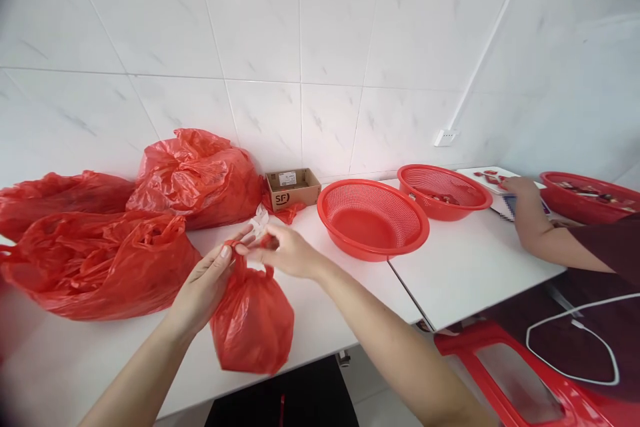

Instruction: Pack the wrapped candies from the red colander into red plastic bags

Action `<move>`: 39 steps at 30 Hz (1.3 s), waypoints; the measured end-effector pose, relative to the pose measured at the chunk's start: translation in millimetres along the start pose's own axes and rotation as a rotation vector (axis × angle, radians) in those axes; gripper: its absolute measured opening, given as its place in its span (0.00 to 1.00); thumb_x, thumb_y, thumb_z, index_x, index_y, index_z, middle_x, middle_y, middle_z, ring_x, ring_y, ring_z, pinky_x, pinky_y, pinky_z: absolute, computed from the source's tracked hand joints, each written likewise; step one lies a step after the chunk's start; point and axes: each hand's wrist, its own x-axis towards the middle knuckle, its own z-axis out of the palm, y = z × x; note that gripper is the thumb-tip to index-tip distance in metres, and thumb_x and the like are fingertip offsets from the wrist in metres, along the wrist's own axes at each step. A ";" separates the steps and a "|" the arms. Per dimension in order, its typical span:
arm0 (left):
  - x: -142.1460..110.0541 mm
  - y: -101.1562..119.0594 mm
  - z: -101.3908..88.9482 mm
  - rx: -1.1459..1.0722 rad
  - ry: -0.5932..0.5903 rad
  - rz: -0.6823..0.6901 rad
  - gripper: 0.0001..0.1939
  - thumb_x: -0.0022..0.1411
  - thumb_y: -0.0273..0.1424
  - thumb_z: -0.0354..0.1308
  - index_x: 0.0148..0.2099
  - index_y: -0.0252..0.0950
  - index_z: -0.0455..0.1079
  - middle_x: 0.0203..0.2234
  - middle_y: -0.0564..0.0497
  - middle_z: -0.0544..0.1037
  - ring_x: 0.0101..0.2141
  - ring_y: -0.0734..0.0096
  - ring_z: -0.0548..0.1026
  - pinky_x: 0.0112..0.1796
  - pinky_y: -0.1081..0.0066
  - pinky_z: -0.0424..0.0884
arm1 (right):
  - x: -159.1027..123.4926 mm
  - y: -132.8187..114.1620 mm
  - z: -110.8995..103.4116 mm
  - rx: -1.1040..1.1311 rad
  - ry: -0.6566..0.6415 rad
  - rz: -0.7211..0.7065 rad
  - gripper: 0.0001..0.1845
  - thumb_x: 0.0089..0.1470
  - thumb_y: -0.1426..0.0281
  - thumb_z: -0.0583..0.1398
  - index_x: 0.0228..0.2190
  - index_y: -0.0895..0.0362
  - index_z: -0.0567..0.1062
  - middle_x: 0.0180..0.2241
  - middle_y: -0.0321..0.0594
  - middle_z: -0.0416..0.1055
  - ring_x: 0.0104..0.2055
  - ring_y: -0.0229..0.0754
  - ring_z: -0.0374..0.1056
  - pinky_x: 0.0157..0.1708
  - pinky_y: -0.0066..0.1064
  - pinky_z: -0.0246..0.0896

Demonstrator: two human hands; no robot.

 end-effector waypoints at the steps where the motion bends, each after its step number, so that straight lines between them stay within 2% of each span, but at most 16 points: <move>1: -0.4 -3.5 3.3 0.017 -0.007 0.018 0.17 0.67 0.43 0.48 0.41 0.37 0.71 0.61 0.45 0.62 0.59 0.57 0.62 0.60 0.55 0.56 | -3.0 0.6 9.2 0.038 -0.032 -0.006 0.19 0.49 0.60 0.65 0.28 0.55 0.60 0.26 0.29 0.60 0.27 0.33 0.58 0.28 0.26 0.56; 3: -4.3 -10.7 7.1 0.052 -0.013 0.045 0.16 0.68 0.43 0.46 0.42 0.37 0.67 0.61 0.45 0.62 0.58 0.59 0.63 0.59 0.58 0.59 | -5.9 5.5 23.2 0.070 -0.028 -0.009 0.19 0.48 0.63 0.66 0.27 0.55 0.59 0.25 0.28 0.55 0.26 0.32 0.54 0.26 0.25 0.53; 6: -13.2 -23.1 5.4 0.110 -0.027 0.049 0.13 0.66 0.44 0.49 0.45 0.41 0.59 0.61 0.45 0.61 0.54 0.62 0.68 0.53 0.60 0.66 | -4.5 17.0 28.8 0.045 0.078 -0.012 0.18 0.51 0.65 0.63 0.25 0.55 0.57 0.24 0.28 0.54 0.25 0.32 0.51 0.26 0.26 0.51; 9: -21.3 -34.9 0.1 0.267 -0.086 -0.044 0.20 0.62 0.43 0.56 0.51 0.43 0.56 0.54 0.45 0.69 0.47 0.62 0.73 0.47 0.59 0.70 | -5.6 29.7 22.3 -0.030 0.169 -0.009 0.15 0.54 0.65 0.60 0.26 0.54 0.57 0.25 0.29 0.59 0.27 0.34 0.59 0.30 0.28 0.57; 12: -27.4 -45.0 -3.1 0.510 -0.096 -0.131 0.22 0.63 0.43 0.54 0.57 0.42 0.58 0.46 0.46 0.75 0.47 0.58 0.74 0.48 0.56 0.69 | -18.8 45.2 22.8 -0.141 0.302 0.019 0.12 0.57 0.63 0.57 0.29 0.54 0.59 0.34 0.35 0.69 0.38 0.39 0.67 0.41 0.34 0.61; 14: -31.3 -53.0 -3.7 0.705 -0.084 -0.064 0.23 0.63 0.44 0.54 0.57 0.41 0.61 0.48 0.45 0.75 0.49 0.55 0.72 0.51 0.51 0.65 | -33.0 57.7 33.2 -0.295 0.454 0.055 0.10 0.59 0.61 0.56 0.34 0.53 0.62 0.41 0.40 0.71 0.43 0.43 0.67 0.44 0.37 0.61; 17: -37.3 -68.0 -3.5 0.883 -0.085 0.098 0.25 0.59 0.46 0.59 0.56 0.42 0.66 0.49 0.45 0.75 0.50 0.52 0.70 0.56 0.44 0.57 | -51.9 78.9 57.6 -0.585 0.582 0.117 0.13 0.61 0.57 0.53 0.39 0.54 0.64 0.39 0.45 0.71 0.41 0.48 0.68 0.39 0.38 0.60; 19: -40.4 -77.3 -3.4 0.902 -0.097 0.138 0.23 0.57 0.46 0.60 0.52 0.43 0.69 0.46 0.47 0.77 0.48 0.52 0.71 0.58 0.43 0.53 | -58.0 93.0 70.1 -0.754 0.551 0.153 0.15 0.63 0.57 0.50 0.39 0.56 0.65 0.35 0.46 0.73 0.37 0.49 0.68 0.37 0.38 0.58; 21: -42.1 -83.7 -3.9 0.902 -0.089 0.134 0.20 0.57 0.48 0.60 0.46 0.41 0.72 0.41 0.47 0.79 0.44 0.53 0.73 0.56 0.46 0.57 | -58.7 104.9 72.9 -0.865 0.482 0.214 0.17 0.65 0.57 0.47 0.38 0.57 0.66 0.29 0.44 0.73 0.30 0.48 0.69 0.32 0.36 0.55; 24: -42.7 -86.1 -6.2 0.918 -0.045 0.102 0.19 0.61 0.49 0.55 0.36 0.38 0.73 0.33 0.47 0.79 0.35 0.57 0.74 0.46 0.53 0.66 | -54.8 116.2 61.0 -0.924 0.427 0.290 0.19 0.65 0.55 0.46 0.35 0.55 0.67 0.22 0.40 0.72 0.24 0.46 0.68 0.26 0.31 0.47; 27: -43.3 -83.4 -8.7 0.931 -0.044 0.075 0.20 0.67 0.44 0.47 0.30 0.38 0.71 0.27 0.50 0.79 0.29 0.65 0.74 0.43 0.58 0.65 | -50.7 121.5 46.4 -0.918 0.428 0.278 0.20 0.65 0.54 0.46 0.34 0.54 0.67 0.22 0.37 0.73 0.23 0.44 0.68 0.24 0.29 0.42; 29: -44.2 -82.7 -9.2 0.941 -0.040 0.067 0.22 0.69 0.40 0.44 0.28 0.38 0.70 0.26 0.51 0.78 0.29 0.66 0.74 0.43 0.59 0.64 | -49.5 124.9 43.0 -0.889 0.418 0.275 0.20 0.65 0.54 0.46 0.33 0.53 0.66 0.21 0.36 0.72 0.23 0.43 0.68 0.24 0.29 0.42; 33: -45.1 -91.3 -7.1 0.965 0.008 0.055 0.20 0.70 0.37 0.42 0.31 0.38 0.70 0.29 0.50 0.79 0.33 0.63 0.75 0.44 0.58 0.63 | -50.0 134.7 49.3 -0.839 0.408 0.330 0.19 0.65 0.54 0.46 0.32 0.53 0.65 0.22 0.34 0.72 0.23 0.42 0.67 0.24 0.28 0.43; 39: -42.7 -109.5 -3.3 0.974 0.063 0.015 0.20 0.70 0.37 0.41 0.30 0.37 0.68 0.26 0.48 0.77 0.32 0.60 0.73 0.43 0.54 0.64 | -51.5 140.4 53.3 -0.692 0.449 0.364 0.16 0.63 0.56 0.48 0.29 0.52 0.64 0.18 0.32 0.66 0.21 0.41 0.63 0.24 0.29 0.44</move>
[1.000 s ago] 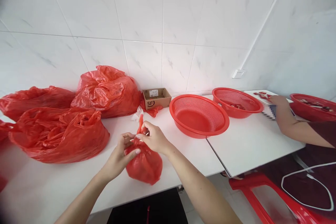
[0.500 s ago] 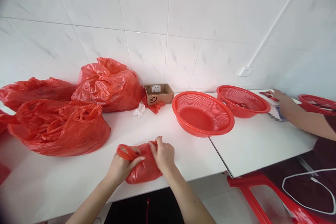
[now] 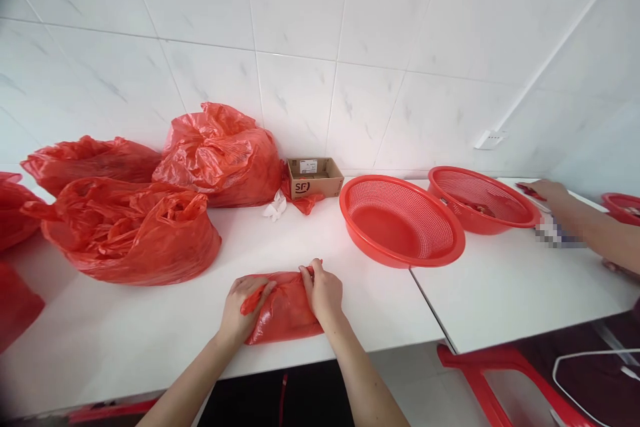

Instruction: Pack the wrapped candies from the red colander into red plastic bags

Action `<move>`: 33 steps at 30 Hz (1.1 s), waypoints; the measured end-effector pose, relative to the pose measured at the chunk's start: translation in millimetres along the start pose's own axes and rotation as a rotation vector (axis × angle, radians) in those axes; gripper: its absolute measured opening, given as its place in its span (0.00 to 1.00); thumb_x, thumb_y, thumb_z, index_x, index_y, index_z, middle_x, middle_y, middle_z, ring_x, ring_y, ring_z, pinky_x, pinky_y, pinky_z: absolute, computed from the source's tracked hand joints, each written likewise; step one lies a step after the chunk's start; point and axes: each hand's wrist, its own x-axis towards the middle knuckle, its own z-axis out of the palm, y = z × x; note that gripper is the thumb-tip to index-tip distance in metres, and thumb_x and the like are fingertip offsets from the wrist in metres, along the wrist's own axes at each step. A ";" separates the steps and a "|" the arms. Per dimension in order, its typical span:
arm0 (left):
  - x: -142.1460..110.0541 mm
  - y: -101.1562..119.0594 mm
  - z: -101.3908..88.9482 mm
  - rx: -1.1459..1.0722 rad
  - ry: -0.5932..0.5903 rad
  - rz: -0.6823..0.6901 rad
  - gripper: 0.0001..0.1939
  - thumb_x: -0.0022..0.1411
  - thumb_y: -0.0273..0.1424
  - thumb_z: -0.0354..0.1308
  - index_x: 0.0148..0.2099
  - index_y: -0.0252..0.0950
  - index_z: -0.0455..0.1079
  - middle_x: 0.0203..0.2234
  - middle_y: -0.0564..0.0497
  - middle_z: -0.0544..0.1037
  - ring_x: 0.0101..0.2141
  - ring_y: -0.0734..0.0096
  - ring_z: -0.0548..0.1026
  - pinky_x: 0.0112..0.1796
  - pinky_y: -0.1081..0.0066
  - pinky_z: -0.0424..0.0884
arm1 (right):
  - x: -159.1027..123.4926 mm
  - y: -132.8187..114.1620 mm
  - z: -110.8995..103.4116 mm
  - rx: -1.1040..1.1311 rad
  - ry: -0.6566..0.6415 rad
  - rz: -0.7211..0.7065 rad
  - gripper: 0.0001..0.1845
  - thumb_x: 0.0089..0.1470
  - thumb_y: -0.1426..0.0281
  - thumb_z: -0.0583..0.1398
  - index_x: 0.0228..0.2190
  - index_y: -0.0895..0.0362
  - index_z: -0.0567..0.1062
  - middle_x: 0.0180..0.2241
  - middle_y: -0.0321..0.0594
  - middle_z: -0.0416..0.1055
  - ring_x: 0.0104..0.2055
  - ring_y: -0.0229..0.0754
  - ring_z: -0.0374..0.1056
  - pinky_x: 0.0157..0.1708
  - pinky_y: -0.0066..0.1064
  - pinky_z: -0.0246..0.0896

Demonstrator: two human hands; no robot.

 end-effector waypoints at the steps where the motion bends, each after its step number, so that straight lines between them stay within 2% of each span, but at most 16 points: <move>1: 0.5 -0.4 -0.2 -0.008 0.005 -0.006 0.21 0.70 0.37 0.40 0.30 0.37 0.68 0.26 0.48 0.77 0.32 0.61 0.73 0.43 0.55 0.65 | 1.7 0.8 -2.2 0.037 -0.008 0.008 0.16 0.63 0.56 0.48 0.29 0.52 0.64 0.18 0.32 0.65 0.21 0.40 0.62 0.24 0.29 0.45; 5: 0.6 -1.3 -11.8 -0.056 0.015 -0.001 0.21 0.71 0.37 0.39 0.33 0.39 0.71 0.29 0.50 0.75 0.32 0.65 0.73 0.38 0.62 0.69 | 15.1 7.8 -16.2 0.154 -0.059 0.006 0.20 0.61 0.53 0.48 0.24 0.53 0.59 0.19 0.32 0.62 0.22 0.39 0.60 0.24 0.28 0.50; 9: -8.6 -5.9 -27.2 -0.062 0.037 0.067 0.17 0.69 0.35 0.44 0.44 0.44 0.75 0.41 0.48 0.75 0.44 0.60 0.70 0.48 0.56 0.66 | 27.0 15.4 -23.4 0.175 -0.057 0.002 0.21 0.59 0.53 0.49 0.22 0.53 0.56 0.19 0.31 0.58 0.23 0.39 0.57 0.25 0.29 0.51; 11: -17.0 -8.7 -31.1 -0.063 0.037 0.109 0.15 0.68 0.35 0.46 0.42 0.44 0.76 0.44 0.48 0.75 0.48 0.57 0.68 0.50 0.53 0.64 | 29.4 16.2 -21.1 0.162 -0.031 0.016 0.20 0.59 0.55 0.49 0.22 0.53 0.55 0.18 0.30 0.56 0.22 0.39 0.55 0.24 0.29 0.49; 15: -28.3 -3.4 -37.7 -0.078 0.043 0.124 0.16 0.68 0.35 0.47 0.35 0.41 0.75 0.41 0.46 0.75 0.48 0.55 0.67 0.47 0.55 0.67 | 32.6 8.0 -15.4 0.149 0.002 0.016 0.18 0.58 0.57 0.51 0.22 0.53 0.54 0.18 0.30 0.56 0.22 0.39 0.53 0.25 0.30 0.46; 17: -24.9 8.9 -45.0 -0.184 0.037 0.078 0.18 0.68 0.37 0.47 0.31 0.41 0.75 0.44 0.46 0.73 0.53 0.54 0.64 0.50 0.57 0.66 | 34.7 -2.3 -18.9 0.152 0.011 -0.001 0.18 0.58 0.58 0.51 0.22 0.53 0.55 0.18 0.30 0.56 0.22 0.39 0.53 0.25 0.30 0.46; 19: -14.5 25.8 -54.3 -0.421 -0.004 -0.015 0.18 0.67 0.40 0.48 0.30 0.41 0.74 0.45 0.47 0.73 0.57 0.56 0.62 0.54 0.59 0.62 | 35.5 -17.7 -29.7 0.160 0.010 -0.031 0.17 0.59 0.58 0.52 0.23 0.53 0.56 0.18 0.29 0.57 0.21 0.38 0.53 0.25 0.30 0.47; 21: 0.1 41.8 -62.2 -0.679 -0.113 -0.142 0.20 0.66 0.44 0.49 0.29 0.39 0.72 0.41 0.46 0.75 0.52 0.58 0.67 0.54 0.61 0.61 | 33.5 -37.1 -46.7 0.232 -0.029 -0.121 0.16 0.60 0.58 0.53 0.25 0.53 0.59 0.20 0.29 0.60 0.22 0.37 0.57 0.26 0.29 0.51; 23: 15.1 51.4 -65.3 -0.823 -0.248 -0.241 0.24 0.65 0.47 0.47 0.25 0.36 0.68 0.29 0.46 0.74 0.38 0.62 0.72 0.46 0.63 0.66 | 28.6 -57.9 -65.3 0.352 -0.105 -0.276 0.14 0.61 0.60 0.54 0.27 0.53 0.64 0.25 0.32 0.66 0.27 0.38 0.64 0.32 0.29 0.58; 24: 21.8 53.0 -64.6 -0.848 -0.301 -0.270 0.26 0.65 0.48 0.46 0.23 0.36 0.65 0.23 0.48 0.71 0.30 0.66 0.71 0.39 0.65 0.67 | 25.8 -67.4 -73.3 0.406 -0.141 -0.365 0.13 0.61 0.61 0.54 0.28 0.54 0.66 0.29 0.34 0.70 0.32 0.38 0.67 0.37 0.30 0.60; 26: 32.1 50.7 -59.9 -0.853 -0.345 -0.284 0.23 0.65 0.46 0.46 0.22 0.37 0.59 0.17 0.54 0.62 0.20 0.74 0.61 0.27 0.69 0.62 | 21.6 -82.5 -83.3 0.438 -0.172 -0.529 0.11 0.60 0.63 0.57 0.28 0.54 0.69 0.41 0.39 0.72 0.45 0.41 0.67 0.48 0.33 0.59; 28: 38.2 44.9 -53.6 -0.843 -0.360 -0.288 0.16 0.62 0.41 0.51 0.26 0.37 0.57 0.17 0.58 0.56 0.19 0.77 0.54 0.23 0.72 0.54 | 21.8 -90.8 -83.7 0.386 -0.140 -0.654 0.11 0.58 0.63 0.60 0.26 0.55 0.70 0.54 0.41 0.66 0.57 0.45 0.60 0.55 0.37 0.54; 29: 39.8 42.1 -50.9 -0.832 -0.364 -0.282 0.13 0.59 0.37 0.53 0.27 0.37 0.58 0.17 0.59 0.55 0.19 0.78 0.53 0.23 0.73 0.52 | 23.8 -92.6 -80.8 0.350 -0.120 -0.695 0.11 0.58 0.64 0.60 0.26 0.55 0.69 0.56 0.41 0.64 0.59 0.46 0.57 0.56 0.38 0.52; 31: 40.8 38.9 -48.3 -0.800 -0.380 -0.264 0.07 0.55 0.31 0.54 0.28 0.36 0.59 0.19 0.59 0.56 0.21 0.78 0.54 0.24 0.73 0.51 | 30.4 -92.6 -71.8 0.269 -0.096 -0.721 0.12 0.59 0.64 0.58 0.26 0.55 0.68 0.50 0.42 0.69 0.54 0.45 0.61 0.53 0.37 0.54; 33: 40.0 39.4 -50.2 -0.769 -0.399 -0.248 0.04 0.55 0.29 0.53 0.29 0.36 0.60 0.20 0.58 0.59 0.22 0.77 0.55 0.24 0.73 0.52 | 37.8 -90.4 -62.7 0.184 -0.088 -0.673 0.13 0.61 0.65 0.56 0.25 0.55 0.67 0.34 0.38 0.73 0.39 0.41 0.66 0.43 0.33 0.58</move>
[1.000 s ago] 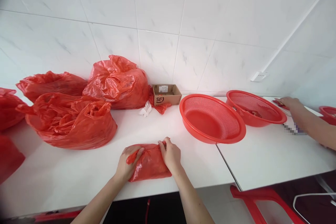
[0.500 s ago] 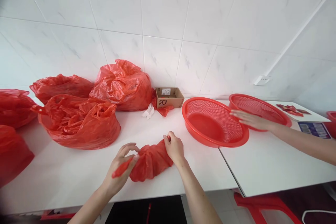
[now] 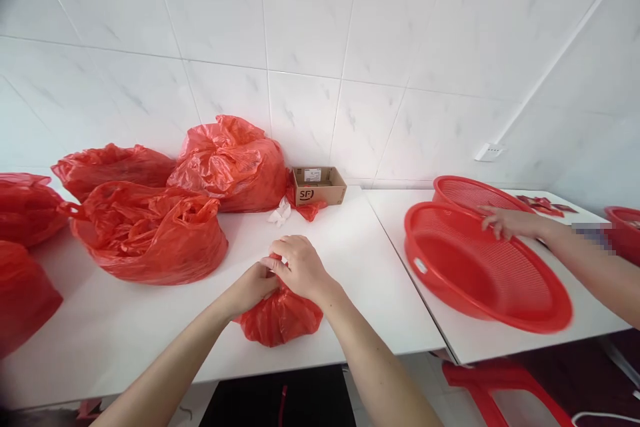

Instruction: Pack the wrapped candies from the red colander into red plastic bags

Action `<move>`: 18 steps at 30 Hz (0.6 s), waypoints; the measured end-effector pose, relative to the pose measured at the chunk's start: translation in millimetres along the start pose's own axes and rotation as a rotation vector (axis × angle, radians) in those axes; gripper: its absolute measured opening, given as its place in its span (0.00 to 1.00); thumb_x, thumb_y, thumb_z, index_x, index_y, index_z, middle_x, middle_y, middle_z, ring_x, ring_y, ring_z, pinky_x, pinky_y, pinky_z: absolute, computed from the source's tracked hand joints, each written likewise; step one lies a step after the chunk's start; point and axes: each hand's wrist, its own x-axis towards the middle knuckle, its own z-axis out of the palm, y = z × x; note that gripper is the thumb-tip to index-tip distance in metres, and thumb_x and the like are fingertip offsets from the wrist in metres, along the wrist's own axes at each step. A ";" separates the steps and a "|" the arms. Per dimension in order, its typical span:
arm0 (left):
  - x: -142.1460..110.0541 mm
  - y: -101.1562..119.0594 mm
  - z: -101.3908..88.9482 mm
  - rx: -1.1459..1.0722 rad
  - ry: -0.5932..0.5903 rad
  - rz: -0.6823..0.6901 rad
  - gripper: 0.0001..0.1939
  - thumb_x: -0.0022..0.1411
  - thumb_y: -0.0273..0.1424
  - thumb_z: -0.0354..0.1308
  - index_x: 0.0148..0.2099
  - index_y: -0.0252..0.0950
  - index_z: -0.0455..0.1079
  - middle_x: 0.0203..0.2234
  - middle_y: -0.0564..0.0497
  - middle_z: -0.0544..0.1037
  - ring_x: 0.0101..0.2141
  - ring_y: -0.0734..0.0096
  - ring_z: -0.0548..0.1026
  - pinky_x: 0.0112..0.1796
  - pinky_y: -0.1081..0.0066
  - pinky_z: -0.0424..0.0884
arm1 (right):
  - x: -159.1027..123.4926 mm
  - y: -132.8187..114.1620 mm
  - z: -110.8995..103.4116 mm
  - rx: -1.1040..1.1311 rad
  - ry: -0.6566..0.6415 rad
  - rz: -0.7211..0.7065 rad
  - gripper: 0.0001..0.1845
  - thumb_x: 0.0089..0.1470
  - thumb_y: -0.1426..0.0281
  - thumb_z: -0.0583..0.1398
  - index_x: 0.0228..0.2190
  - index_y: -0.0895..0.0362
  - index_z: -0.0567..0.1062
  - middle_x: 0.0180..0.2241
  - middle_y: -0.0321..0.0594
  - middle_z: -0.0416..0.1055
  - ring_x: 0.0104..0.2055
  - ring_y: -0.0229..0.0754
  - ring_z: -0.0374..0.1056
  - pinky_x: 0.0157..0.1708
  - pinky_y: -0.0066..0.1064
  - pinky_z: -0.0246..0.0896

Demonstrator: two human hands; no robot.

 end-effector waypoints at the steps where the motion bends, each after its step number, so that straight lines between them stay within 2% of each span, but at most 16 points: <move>1: -1.8 2.0 -0.4 0.014 -0.011 0.003 0.04 0.55 0.29 0.52 0.30 0.35 0.62 0.21 0.57 0.60 0.22 0.76 0.56 0.24 0.72 0.52 | 1.6 3.5 2.8 -0.032 -0.004 0.040 0.14 0.62 0.64 0.55 0.25 0.55 0.66 0.28 0.35 0.70 0.32 0.38 0.64 0.38 0.30 0.57; 3: -6.0 6.9 -0.9 0.038 -0.040 0.016 0.04 0.57 0.30 0.52 0.31 0.35 0.64 0.23 0.56 0.63 0.24 0.75 0.58 0.26 0.72 0.54 | 3.6 7.5 5.9 -0.050 -0.004 0.117 0.14 0.62 0.63 0.54 0.26 0.55 0.66 0.23 0.32 0.66 0.25 0.35 0.59 0.30 0.27 0.53; 5: -9.0 10.4 -0.4 0.061 -0.057 0.035 0.06 0.57 0.32 0.55 0.31 0.35 0.66 0.24 0.55 0.63 0.25 0.75 0.58 0.27 0.72 0.54 | 4.6 7.5 6.3 0.017 -0.017 0.170 0.15 0.62 0.61 0.54 0.26 0.54 0.66 0.23 0.30 0.65 0.24 0.34 0.57 0.28 0.25 0.51; 8: -8.5 10.4 3.2 0.081 -0.022 0.040 0.16 0.57 0.40 0.59 0.25 0.35 0.62 0.19 0.57 0.57 0.22 0.76 0.53 0.25 0.72 0.49 | 7.0 4.0 3.0 0.164 -0.020 0.262 0.14 0.59 0.57 0.56 0.28 0.53 0.65 0.21 0.28 0.62 0.23 0.33 0.57 0.27 0.24 0.51; 11: -5.3 7.5 6.6 0.052 0.054 0.037 0.25 0.60 0.48 0.54 0.21 0.36 0.55 0.17 0.59 0.52 0.20 0.78 0.49 0.24 0.71 0.47 | 10.0 3.8 -5.9 0.231 0.025 0.387 0.14 0.60 0.55 0.54 0.34 0.52 0.63 0.16 0.24 0.55 0.18 0.33 0.53 0.23 0.25 0.48; 13: -5.3 6.5 6.5 0.028 0.106 0.034 0.28 0.62 0.50 0.49 0.20 0.36 0.52 0.15 0.58 0.52 0.19 0.79 0.48 0.23 0.71 0.47 | 10.5 5.3 -15.4 0.234 0.031 0.446 0.14 0.61 0.54 0.53 0.35 0.52 0.62 0.13 0.23 0.50 0.16 0.34 0.50 0.21 0.25 0.45; 15: -8.0 6.8 4.6 0.018 0.133 0.029 0.29 0.63 0.50 0.49 0.18 0.36 0.55 0.13 0.58 0.54 0.17 0.79 0.49 0.22 0.71 0.48 | 9.4 4.9 -26.8 0.269 0.018 0.479 0.14 0.59 0.55 0.55 0.33 0.52 0.62 0.13 0.23 0.48 0.16 0.33 0.47 0.20 0.25 0.42; 18: -15.1 9.3 0.9 -0.010 0.097 0.040 0.26 0.62 0.48 0.53 0.20 0.33 0.67 0.15 0.54 0.64 0.18 0.78 0.57 0.23 0.72 0.55 | 5.2 -6.2 -43.2 0.495 -0.021 0.520 0.14 0.56 0.57 0.60 0.31 0.53 0.64 0.16 0.23 0.49 0.17 0.31 0.47 0.18 0.23 0.43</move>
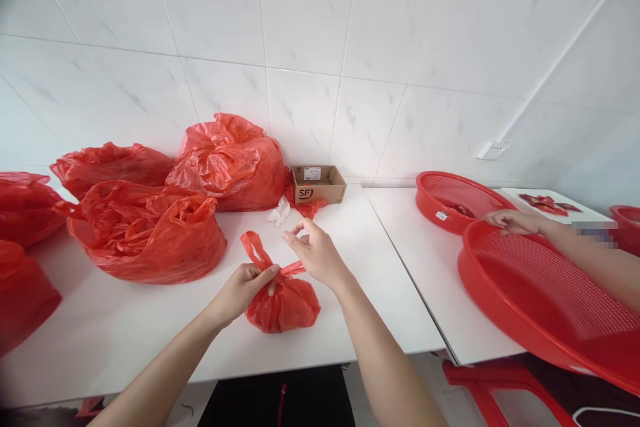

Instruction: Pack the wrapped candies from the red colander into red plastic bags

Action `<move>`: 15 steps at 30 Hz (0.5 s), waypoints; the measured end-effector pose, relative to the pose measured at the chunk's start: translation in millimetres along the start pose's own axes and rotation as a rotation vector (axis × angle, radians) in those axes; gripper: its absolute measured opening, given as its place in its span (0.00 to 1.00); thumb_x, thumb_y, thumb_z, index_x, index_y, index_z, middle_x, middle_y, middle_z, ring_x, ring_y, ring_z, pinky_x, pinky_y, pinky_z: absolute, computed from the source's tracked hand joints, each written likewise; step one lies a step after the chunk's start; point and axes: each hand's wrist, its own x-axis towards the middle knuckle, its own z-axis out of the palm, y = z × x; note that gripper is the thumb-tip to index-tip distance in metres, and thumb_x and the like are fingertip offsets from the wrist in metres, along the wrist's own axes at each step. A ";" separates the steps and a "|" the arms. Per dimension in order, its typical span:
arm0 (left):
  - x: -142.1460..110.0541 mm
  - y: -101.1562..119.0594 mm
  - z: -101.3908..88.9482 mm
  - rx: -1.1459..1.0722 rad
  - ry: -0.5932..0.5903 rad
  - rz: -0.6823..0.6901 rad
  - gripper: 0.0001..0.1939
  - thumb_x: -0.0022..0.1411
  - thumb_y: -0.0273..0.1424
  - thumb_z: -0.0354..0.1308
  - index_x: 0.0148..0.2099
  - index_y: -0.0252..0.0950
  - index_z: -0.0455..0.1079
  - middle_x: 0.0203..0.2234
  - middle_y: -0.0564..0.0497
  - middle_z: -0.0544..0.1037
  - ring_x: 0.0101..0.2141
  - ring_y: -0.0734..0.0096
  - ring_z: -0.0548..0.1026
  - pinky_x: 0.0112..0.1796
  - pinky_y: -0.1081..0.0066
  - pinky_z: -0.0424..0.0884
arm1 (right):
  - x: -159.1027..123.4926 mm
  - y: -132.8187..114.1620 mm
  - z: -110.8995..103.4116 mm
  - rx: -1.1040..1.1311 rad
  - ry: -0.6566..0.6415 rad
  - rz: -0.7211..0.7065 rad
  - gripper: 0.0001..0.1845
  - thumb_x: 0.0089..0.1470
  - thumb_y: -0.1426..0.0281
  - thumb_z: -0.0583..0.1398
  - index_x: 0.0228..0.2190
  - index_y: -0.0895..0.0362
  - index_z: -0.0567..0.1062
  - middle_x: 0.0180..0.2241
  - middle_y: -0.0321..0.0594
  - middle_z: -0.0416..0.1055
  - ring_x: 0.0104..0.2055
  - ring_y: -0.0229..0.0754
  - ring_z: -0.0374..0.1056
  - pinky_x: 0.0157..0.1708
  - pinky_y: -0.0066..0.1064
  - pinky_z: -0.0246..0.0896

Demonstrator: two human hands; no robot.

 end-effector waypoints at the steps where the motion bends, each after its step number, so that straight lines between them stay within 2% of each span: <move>1: -2.2 1.2 -1.2 -0.024 -0.025 0.011 0.25 0.61 0.47 0.54 0.23 0.32 0.71 0.18 0.52 0.69 0.20 0.76 0.62 0.26 0.72 0.59 | -5.4 -5.7 -0.8 0.110 -0.033 0.021 0.14 0.55 0.57 0.61 0.32 0.53 0.64 0.17 0.24 0.51 0.17 0.30 0.49 0.18 0.23 0.47; 3: -5.5 3.4 -3.1 -0.091 -0.073 0.038 0.21 0.61 0.46 0.56 0.29 0.33 0.75 0.25 0.48 0.75 0.28 0.69 0.71 0.34 0.70 0.67 | -17.9 -15.8 2.0 0.337 -0.075 0.053 0.15 0.53 0.58 0.63 0.32 0.54 0.65 0.22 0.25 0.56 0.19 0.29 0.54 0.21 0.24 0.57; 5: -7.5 4.7 -5.3 -0.157 -0.102 0.059 0.18 0.61 0.45 0.56 0.36 0.33 0.76 0.32 0.45 0.78 0.36 0.63 0.74 0.40 0.66 0.69 | -31.7 -20.0 9.4 0.508 -0.056 0.050 0.15 0.51 0.60 0.65 0.31 0.55 0.66 0.24 0.27 0.59 0.21 0.29 0.57 0.25 0.27 0.63; 8: -9.0 5.4 -10.0 -0.207 -0.083 0.081 0.16 0.62 0.42 0.57 0.42 0.35 0.75 0.35 0.46 0.78 0.38 0.63 0.75 0.43 0.63 0.70 | -52.2 -9.4 23.1 0.604 0.015 0.056 0.16 0.50 0.64 0.66 0.27 0.56 0.64 0.22 0.26 0.58 0.21 0.29 0.57 0.25 0.26 0.63; 12: -11.2 8.0 -15.7 -0.162 -0.037 0.123 0.11 0.56 0.38 0.65 0.36 0.36 0.75 0.34 0.48 0.75 0.38 0.64 0.73 0.41 0.65 0.70 | -72.1 19.9 29.1 0.529 0.003 0.192 0.15 0.53 0.65 0.63 0.26 0.56 0.62 0.22 0.28 0.59 0.20 0.30 0.59 0.22 0.25 0.59; 13: -11.8 9.3 -16.2 -0.104 -0.022 0.141 0.10 0.54 0.37 0.66 0.34 0.36 0.75 0.34 0.47 0.75 0.38 0.63 0.73 0.40 0.65 0.70 | -74.4 25.3 27.6 0.467 0.010 0.206 0.13 0.53 0.65 0.62 0.27 0.56 0.63 0.23 0.28 0.60 0.21 0.31 0.60 0.23 0.26 0.60; 15: -12.5 12.6 -16.2 0.083 0.014 0.192 0.08 0.54 0.36 0.65 0.31 0.36 0.75 0.33 0.47 0.73 0.39 0.62 0.72 0.40 0.63 0.69 | -74.9 30.5 22.8 0.257 0.108 0.157 0.07 0.56 0.65 0.59 0.30 0.55 0.66 0.28 0.33 0.65 0.25 0.34 0.63 0.26 0.28 0.63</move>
